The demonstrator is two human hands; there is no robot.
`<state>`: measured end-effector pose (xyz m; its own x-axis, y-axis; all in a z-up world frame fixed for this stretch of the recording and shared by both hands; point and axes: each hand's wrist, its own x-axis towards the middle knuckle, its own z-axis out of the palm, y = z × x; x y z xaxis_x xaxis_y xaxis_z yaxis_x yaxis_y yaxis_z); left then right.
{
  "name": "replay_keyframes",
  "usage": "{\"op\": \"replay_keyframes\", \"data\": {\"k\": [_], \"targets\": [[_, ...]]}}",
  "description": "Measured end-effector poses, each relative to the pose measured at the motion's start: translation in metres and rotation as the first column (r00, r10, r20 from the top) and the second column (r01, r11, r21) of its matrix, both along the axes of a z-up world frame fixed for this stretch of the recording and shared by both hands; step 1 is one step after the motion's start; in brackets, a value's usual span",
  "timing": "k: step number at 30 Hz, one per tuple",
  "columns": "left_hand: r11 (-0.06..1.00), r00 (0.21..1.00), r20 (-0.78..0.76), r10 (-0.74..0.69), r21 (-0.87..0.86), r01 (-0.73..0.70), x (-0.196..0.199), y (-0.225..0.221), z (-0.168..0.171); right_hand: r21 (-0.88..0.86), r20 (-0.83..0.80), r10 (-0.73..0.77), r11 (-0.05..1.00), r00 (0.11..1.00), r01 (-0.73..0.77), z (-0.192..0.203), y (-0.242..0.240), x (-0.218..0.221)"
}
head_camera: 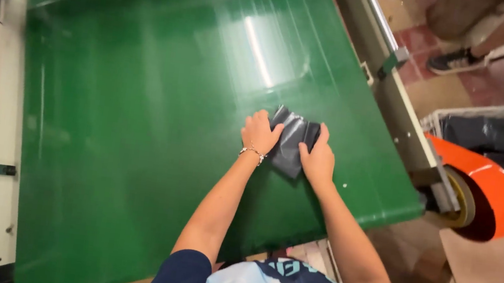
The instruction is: Folding plastic bags coming off a production line and organizing them into a storage crate.
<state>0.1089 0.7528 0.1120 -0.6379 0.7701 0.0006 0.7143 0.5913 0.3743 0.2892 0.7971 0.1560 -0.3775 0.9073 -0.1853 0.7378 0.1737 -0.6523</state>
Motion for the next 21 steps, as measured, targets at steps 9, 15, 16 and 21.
{"op": "replay_keyframes", "data": {"k": [9, 15, 16, 21], "targets": [[0.744, 0.823, -0.183, -0.538, 0.356, 0.566, 0.054, -0.059, 0.080, 0.611, 0.020, 0.333, 0.742, 0.943, -0.275, 0.053, -0.010, 0.061], [0.437, 0.568, -0.509, -0.647, 0.363, 0.823, 0.102, -0.177, 0.162, 0.518, -0.023, 0.627, 0.674, 0.779, -0.527, 0.149, -0.118, 0.121], [0.423, 0.557, -0.508, -0.657, 0.364, 0.830, 0.107, -0.194, 0.164, 0.516, -0.022, 0.614, 0.683, 0.789, -0.517, 0.144, -0.144, 0.131], [0.262, 0.446, -0.388, -0.807, 0.441, 0.858, 0.139, -0.250, 0.166, 0.240, -0.501, 0.302, 0.949, 0.811, -0.205, 0.120, -0.254, 0.171]]}}
